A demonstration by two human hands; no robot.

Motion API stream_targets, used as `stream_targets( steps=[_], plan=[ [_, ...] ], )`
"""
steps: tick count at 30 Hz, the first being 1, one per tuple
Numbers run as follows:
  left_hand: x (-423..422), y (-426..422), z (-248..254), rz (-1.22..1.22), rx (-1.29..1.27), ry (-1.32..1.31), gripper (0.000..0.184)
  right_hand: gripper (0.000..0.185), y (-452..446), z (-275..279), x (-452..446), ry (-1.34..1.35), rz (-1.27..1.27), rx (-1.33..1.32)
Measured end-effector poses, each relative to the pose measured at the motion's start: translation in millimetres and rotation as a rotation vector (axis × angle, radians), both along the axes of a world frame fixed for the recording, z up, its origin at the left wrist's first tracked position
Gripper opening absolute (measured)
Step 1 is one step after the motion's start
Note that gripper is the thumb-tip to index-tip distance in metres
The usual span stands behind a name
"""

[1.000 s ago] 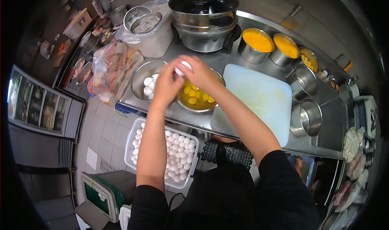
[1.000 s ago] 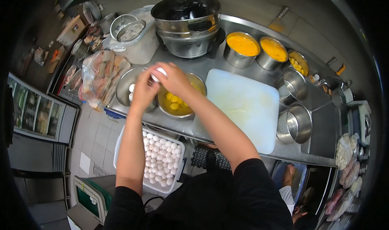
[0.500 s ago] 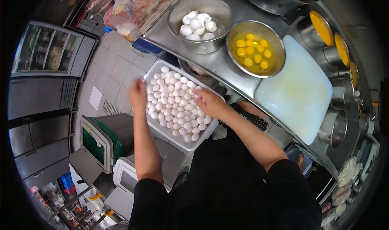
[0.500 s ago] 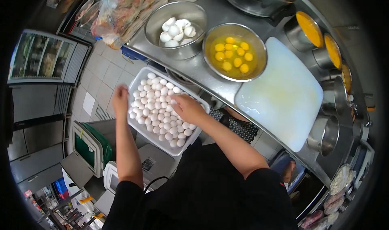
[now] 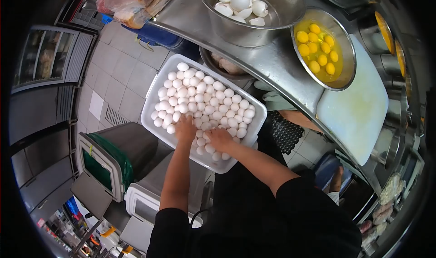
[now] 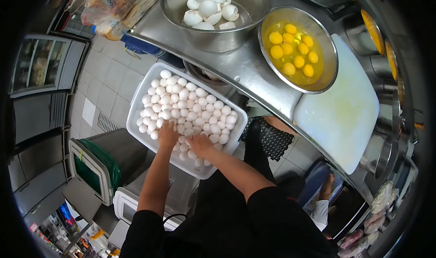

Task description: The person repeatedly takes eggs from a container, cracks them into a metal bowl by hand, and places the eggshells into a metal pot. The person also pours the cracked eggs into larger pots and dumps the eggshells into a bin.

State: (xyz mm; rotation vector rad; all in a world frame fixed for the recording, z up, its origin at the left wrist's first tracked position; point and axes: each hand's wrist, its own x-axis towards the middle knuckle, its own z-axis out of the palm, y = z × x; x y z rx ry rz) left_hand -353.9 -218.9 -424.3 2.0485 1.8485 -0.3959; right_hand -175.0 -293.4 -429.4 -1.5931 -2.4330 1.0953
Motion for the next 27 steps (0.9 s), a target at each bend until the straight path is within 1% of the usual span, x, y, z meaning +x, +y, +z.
stream_targets(
  steps=[1,2,4,5,6,7,8,9,10,12,13,15,16,18,19,20,21,22,23,24,25,26,27],
  plan=[
    [1,0,7,0.015,0.026,-0.07,0.04,0.049,0,4,4,-0.006,-0.001,0.008],
    [3,0,15,0.013,0.037,-0.075,0.04,0.049,-4,10,10,-0.013,0.0,0.003],
    [5,0,28,0.316,-0.023,-0.311,0.04,0.048,-11,28,22,-0.019,-0.004,0.0],
    [5,0,32,0.312,-0.011,-0.313,0.04,0.048,-14,34,27,-0.021,-0.004,-0.004],
    [3,-2,36,0.544,-0.125,-0.657,0.04,0.048,-18,38,29,-0.02,-0.005,-0.013],
    [0,-7,39,0.773,-0.247,-0.999,0.041,0.048,-25,27,28,-0.016,-0.009,-0.01],
    [-3,-13,42,0.999,-0.374,-1.341,0.041,0.054,-30,15,26,-0.031,-0.043,0.043],
    [-1,-19,52,1.011,-0.42,-1.536,0.042,0.06,-33,6,25,-0.045,-0.078,0.096],
    [4,-24,67,1.004,-0.419,-1.532,0.042,0.06,-33,9,26,-0.04,-0.083,0.099],
    [17,-30,93,1.065,-0.436,-1.811,0.046,0.061,-34,11,30,0.012,-0.081,-0.025],
    [22,-30,101,1.092,-0.454,-1.886,0.045,0.061,-36,9,30,0.014,-0.085,-0.023],
    [28,-33,111,1.101,-0.442,-1.848,0.045,0.055,-40,11,33,0.267,-0.189,-0.248],
    [33,-34,116,1.111,-0.433,-1.813,0.046,0.055,-43,15,39,0.258,-0.204,-0.245],
    [53,-33,140,0.964,-0.44,-1.649,0.045,0.051,-46,31,63,0.898,-0.465,-1.072],
    [63,-33,151,0.893,-0.459,-1.56,0.044,0.049,-50,53,82,1.044,-0.472,-1.122],
    [74,-33,159,0.82,-0.474,-1.473,0.042,0.049,-56,77,105,1.039,-0.5,-1.09],
    [91,-33,165,0.785,-0.495,-1.493,0.042,0.05,-62,107,130,1.146,-0.515,-1.07],
    [109,-33,172,0.615,-0.394,-1.338,0.04,0.051,-69,135,156,1.254,-0.523,-1.045],
    [128,-32,181,0.449,-0.283,-1.184,0.038,0.051,-76,157,184,1.249,-0.541,-1.007],
    [151,-31,192,0.417,-0.283,-1.204,0.038,0.05,-83,178,213,1.252,-0.569,-0.911],
    [179,-34,206,0.269,-0.152,-1.208,0.034,0.05,-91,202,240,1.254,-0.591,-0.818],
    [206,-37,222,0.126,-0.018,-1.203,0.034,0.048,-94,232,269,1.121,-0.639,-0.728],
    [234,-37,252,0.032,-0.015,-1.134,0.036,0.049,-98,253,292,1.042,-0.702,-0.593]
  ],
)
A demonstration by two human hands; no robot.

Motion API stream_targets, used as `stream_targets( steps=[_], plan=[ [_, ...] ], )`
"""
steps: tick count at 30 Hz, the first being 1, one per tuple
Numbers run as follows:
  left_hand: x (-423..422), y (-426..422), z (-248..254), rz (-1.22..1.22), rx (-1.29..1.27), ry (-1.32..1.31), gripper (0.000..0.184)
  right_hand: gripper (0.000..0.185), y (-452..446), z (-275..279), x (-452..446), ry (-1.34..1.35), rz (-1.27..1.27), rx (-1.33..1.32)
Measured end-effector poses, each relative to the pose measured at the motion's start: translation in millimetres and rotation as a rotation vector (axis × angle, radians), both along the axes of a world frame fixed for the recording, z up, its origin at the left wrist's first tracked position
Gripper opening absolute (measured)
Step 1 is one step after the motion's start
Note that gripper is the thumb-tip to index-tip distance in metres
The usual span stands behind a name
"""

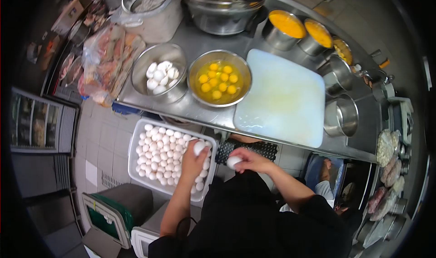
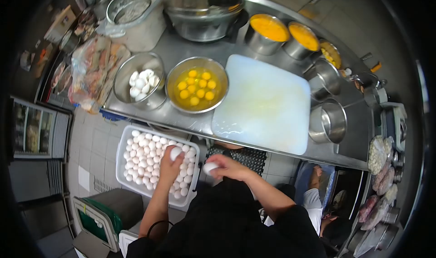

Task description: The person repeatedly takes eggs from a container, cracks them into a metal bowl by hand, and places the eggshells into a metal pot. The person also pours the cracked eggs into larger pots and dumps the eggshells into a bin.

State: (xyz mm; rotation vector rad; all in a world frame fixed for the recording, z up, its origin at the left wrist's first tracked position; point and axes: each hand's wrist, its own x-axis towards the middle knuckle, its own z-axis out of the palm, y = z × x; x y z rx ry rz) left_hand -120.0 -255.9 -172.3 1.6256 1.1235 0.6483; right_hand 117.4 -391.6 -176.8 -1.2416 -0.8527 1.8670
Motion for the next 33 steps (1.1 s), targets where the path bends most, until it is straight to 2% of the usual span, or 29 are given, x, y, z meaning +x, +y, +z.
stream_targets(
  steps=[1,2,3,5,6,8,9,11,13,15,16,17,19,20,22,24,28,30,31,33],
  plan=[
    [29,0,30,-0.071,0.049,0.071,0.04,0.053,-1,36,18,-0.142,-0.09,0.039],
    [57,-1,43,-0.122,0.171,0.05,0.041,0.054,-6,37,32,-0.434,-0.246,0.401],
    [83,-2,55,-0.169,0.291,0.029,0.042,0.055,-9,66,43,-0.498,-0.378,0.324],
    [129,-4,82,-0.286,0.452,0.069,0.043,0.052,-5,100,61,-0.918,-0.598,0.459],
    [152,-4,82,-0.289,0.463,0.067,0.043,0.052,-2,99,70,-0.92,-0.605,0.467],
    [189,-5,63,-0.261,0.822,0.054,0.044,0.051,2,78,88,-1.49,-0.822,0.698],
    [199,-6,51,-0.262,0.831,0.056,0.044,0.051,1,63,96,-1.486,-0.831,0.704],
    [215,-3,32,-0.392,0.792,0.334,0.047,0.05,-3,37,111,-1.597,-0.632,0.524],
    [221,2,42,-0.346,0.806,0.338,0.047,0.05,8,47,119,-1.626,-0.64,0.58],
    [218,5,47,-0.25,0.445,0.097,0.045,0.048,17,52,118,-0.798,-0.975,0.36],
    [217,14,49,-0.198,0.339,0.075,0.039,0.046,30,52,122,-0.563,-0.982,0.417],
    [217,30,51,-0.2,0.345,0.075,0.039,0.046,42,54,126,-0.56,-0.986,0.422],
    [213,64,68,-0.235,-0.513,-0.325,0.037,0.045,74,80,120,-0.645,-0.722,0.467],
    [207,78,74,-0.229,-0.507,-0.326,0.037,0.044,93,94,113,-0.709,-0.648,0.539],
    [192,101,87,-0.39,-0.719,-0.49,0.034,0.043,129,107,106,-0.763,-0.568,0.616],
    [182,118,102,-0.354,-0.72,-0.414,0.03,0.041,157,111,106,-0.946,-0.42,0.736],
    [165,139,128,-0.365,-0.686,-0.24,0.027,0.039,181,119,98,-1.095,-0.352,0.741],
    [160,146,134,-0.367,-0.628,-0.158,0.035,0.039,192,118,99,-1.258,-0.354,0.955],
    [160,147,136,-0.361,-0.628,-0.159,0.035,0.039,196,120,98,-1.254,-0.349,0.958],
    [165,148,143,-0.327,-0.341,-0.089,0.044,0.039,201,129,99,-1.427,-0.349,1.084]
  ],
)
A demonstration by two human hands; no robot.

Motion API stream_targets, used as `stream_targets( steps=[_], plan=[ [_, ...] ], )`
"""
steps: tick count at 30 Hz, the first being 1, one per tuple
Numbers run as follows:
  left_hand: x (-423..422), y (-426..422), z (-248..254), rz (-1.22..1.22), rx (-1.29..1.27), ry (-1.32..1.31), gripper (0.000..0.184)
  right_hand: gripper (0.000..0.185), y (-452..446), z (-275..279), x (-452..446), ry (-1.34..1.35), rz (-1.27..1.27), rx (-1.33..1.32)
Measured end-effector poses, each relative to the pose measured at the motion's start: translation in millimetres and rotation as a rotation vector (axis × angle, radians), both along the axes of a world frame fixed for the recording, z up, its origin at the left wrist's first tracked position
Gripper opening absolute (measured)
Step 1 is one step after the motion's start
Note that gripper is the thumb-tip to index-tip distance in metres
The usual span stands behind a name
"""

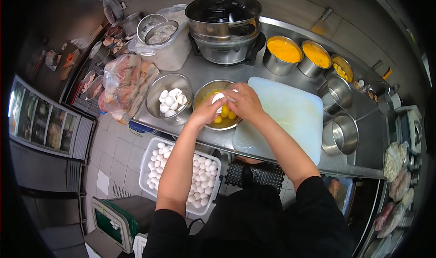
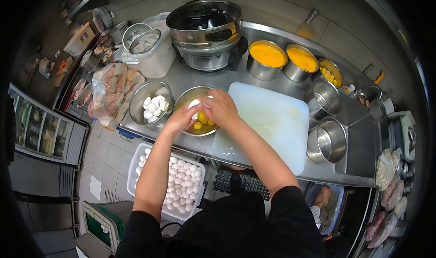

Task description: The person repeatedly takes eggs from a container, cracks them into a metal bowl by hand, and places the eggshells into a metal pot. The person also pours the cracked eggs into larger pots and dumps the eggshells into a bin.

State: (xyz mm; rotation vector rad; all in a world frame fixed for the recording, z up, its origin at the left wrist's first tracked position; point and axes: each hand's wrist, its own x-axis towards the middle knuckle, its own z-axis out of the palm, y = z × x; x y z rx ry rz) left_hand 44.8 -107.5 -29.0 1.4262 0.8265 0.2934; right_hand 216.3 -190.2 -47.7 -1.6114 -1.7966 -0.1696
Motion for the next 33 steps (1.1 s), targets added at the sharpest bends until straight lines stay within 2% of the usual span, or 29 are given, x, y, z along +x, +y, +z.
stream_targets(
  steps=[1,2,4,6,7,9,10,11,12,14,15,17,19,22,24,25,27,31,33],
  plan=[
    [1,6,-4,-0.005,0.124,-0.031,0.05,0.039,2,6,0,0.0,0.001,0.0],
    [1,13,-3,-0.004,0.122,-0.031,0.05,0.039,4,11,-1,-0.026,-0.018,0.023],
    [-2,28,6,-0.014,0.545,0.007,0.055,0.039,9,13,-3,-0.052,-0.038,0.045],
    [-11,38,20,0.115,0.644,0.082,0.062,0.041,13,13,-6,0.283,-0.088,0.086],
    [-19,51,21,0.167,0.719,0.161,0.066,0.041,15,8,-5,0.282,-0.087,0.086],
    [-46,74,22,0.234,0.862,0.314,0.073,0.04,16,-4,-3,0.763,-0.113,-0.234],
    [-59,82,22,0.247,0.93,0.387,0.076,0.04,18,-10,0,0.763,-0.115,-0.233],
    [-70,86,20,0.268,0.963,0.62,0.083,0.041,18,-15,2,1.163,-0.017,-0.417],
    [-77,87,18,0.267,0.962,0.62,0.083,0.044,19,-17,3,1.559,0.093,-0.603],
    [-86,90,10,0.406,1.188,0.706,0.082,0.045,19,-22,-1,1.596,0.129,-0.629],
    [-80,83,12,0.349,1.19,0.525,0.075,0.048,20,-24,-5,1.633,0.165,-0.659],
    [-58,53,9,0.126,0.906,0.257,0.067,0.048,22,-22,-13,1.643,0.168,-0.688],
    [-35,24,5,-0.087,0.69,0.13,0.06,0.048,25,-22,-20,1.646,0.171,-0.716],
    [-19,9,3,-0.103,0.643,0.083,0.055,0.047,29,-17,-28,1.523,0.18,-0.698],
    [-16,9,-6,-0.054,0.604,0.024,0.05,0.048,29,-13,-29,1.2,0.038,-0.674],
    [-17,11,-10,-0.052,0.625,0.045,0.049,0.048,30,-16,-27,1.201,0.037,-0.674],
    [-19,15,-16,-0.049,0.646,0.069,0.048,0.051,33,-20,-28,0.697,0.05,-0.337],
    [-21,18,-18,-0.024,0.691,0.02,0.048,0.049,35,-8,-23,0.503,0.031,-0.338],
    [-22,20,-14,-0.02,0.715,-0.012,0.049,0.043,38,4,-22,0.233,-0.04,-0.327]
  ],
)
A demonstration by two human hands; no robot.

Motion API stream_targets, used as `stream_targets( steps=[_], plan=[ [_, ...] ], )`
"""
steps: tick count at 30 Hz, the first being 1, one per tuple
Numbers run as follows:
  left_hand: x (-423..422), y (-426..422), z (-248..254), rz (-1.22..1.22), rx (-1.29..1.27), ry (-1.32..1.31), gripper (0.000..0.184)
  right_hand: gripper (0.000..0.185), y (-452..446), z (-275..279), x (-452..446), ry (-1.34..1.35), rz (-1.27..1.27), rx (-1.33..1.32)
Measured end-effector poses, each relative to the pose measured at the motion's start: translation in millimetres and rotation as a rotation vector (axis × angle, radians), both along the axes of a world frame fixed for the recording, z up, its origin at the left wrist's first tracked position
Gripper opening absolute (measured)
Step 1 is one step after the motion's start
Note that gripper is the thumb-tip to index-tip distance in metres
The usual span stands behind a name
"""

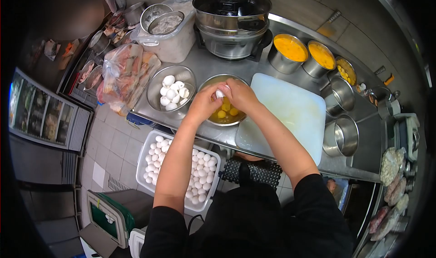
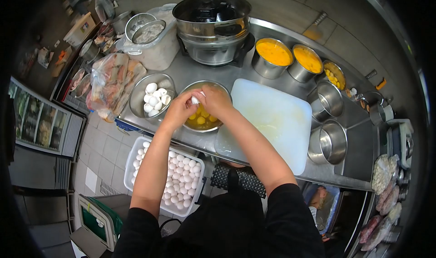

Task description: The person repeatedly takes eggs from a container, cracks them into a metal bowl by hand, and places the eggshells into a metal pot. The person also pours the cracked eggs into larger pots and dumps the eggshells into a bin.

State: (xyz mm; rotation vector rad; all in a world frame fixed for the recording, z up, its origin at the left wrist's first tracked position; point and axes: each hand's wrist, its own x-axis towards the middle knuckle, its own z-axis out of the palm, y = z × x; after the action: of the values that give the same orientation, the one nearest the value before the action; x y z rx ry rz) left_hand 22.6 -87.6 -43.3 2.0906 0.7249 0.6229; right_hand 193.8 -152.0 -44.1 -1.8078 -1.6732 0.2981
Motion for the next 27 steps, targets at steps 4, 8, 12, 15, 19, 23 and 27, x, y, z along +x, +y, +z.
stream_targets(
  steps=[4,8,12,15,19,23,27],
  plan=[
    [-3,7,14,0.053,0.108,-0.151,0.052,0.041,10,24,-9,-0.082,0.002,0.105],
    [-23,33,30,0.108,0.152,-0.338,0.054,0.047,45,50,-31,0.198,0.115,0.218],
    [-84,70,58,0.231,0.158,-0.217,0.06,0.068,92,61,-78,0.717,0.256,0.008],
    [-151,87,44,0.415,0.171,0.06,0.061,0.07,90,60,-118,0.454,0.188,0.034],
    [-264,66,5,0.676,0.187,-0.01,0.047,0.05,28,13,-165,0.6,0.355,0.034],
    [-368,-22,-141,0.801,-0.006,0.089,0.024,0.037,-47,-129,-231,0.617,0.419,-0.468],
    [-387,-118,-282,0.619,-0.287,0.523,0.032,0.04,-110,-319,-297,0.321,0.566,-0.703]
  ],
)
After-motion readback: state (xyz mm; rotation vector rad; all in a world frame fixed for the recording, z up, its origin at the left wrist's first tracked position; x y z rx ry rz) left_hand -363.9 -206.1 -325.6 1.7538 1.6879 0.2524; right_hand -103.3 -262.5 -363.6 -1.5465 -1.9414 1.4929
